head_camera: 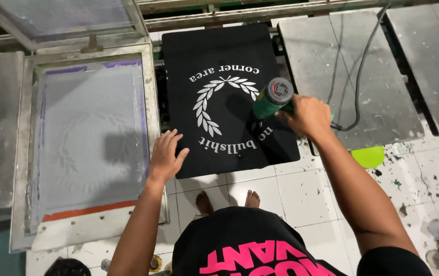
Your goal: Drying screen-printed ink on a t-shirt using a handheld heat gun at a printing station.
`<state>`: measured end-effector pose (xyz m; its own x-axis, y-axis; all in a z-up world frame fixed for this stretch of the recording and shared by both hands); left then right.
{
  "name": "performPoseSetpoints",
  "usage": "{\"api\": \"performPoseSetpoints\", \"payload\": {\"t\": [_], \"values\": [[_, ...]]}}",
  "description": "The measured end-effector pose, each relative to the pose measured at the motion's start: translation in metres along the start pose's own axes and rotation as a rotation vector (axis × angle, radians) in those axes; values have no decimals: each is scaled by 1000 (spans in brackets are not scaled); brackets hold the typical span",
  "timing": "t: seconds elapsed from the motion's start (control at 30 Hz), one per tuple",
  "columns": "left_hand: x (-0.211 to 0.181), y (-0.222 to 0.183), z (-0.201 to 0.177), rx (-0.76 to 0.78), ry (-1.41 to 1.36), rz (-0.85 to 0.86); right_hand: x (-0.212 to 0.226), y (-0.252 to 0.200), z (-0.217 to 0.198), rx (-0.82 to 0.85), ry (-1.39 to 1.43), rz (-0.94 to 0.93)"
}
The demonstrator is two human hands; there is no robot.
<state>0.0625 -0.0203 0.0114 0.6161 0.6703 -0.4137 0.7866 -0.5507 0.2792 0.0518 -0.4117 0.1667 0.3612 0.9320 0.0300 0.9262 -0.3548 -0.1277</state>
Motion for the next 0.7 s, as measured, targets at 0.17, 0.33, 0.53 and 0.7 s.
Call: {"api": "performPoseSetpoints", "payload": {"t": [0.17, 0.33, 0.53, 0.7], "values": [[-4, 7, 2, 28, -5, 42, -2, 9, 2, -60, -77, 78], [-9, 15, -1, 63, -34, 65, 3, -8, -1, -9, -67, 124], [-3, 23, 0, 60, 13, 53, 6, -18, -6, 39, 1, 150], [1, 28, 1, 50, 5, 7, -10, 20, 0, -114, -121, 135]]}}
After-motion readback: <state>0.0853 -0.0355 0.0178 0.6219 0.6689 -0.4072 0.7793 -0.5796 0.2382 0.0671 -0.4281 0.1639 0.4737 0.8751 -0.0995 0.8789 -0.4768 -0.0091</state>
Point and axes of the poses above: each hand's wrist, its own y-axis towards the middle knuckle, its own z-axis out of the palm, x = y × z, the point moved 10 cm from there along y, towards the middle knuckle, and after that the axes turned 11 degrees about z, right-handed, at the moved point
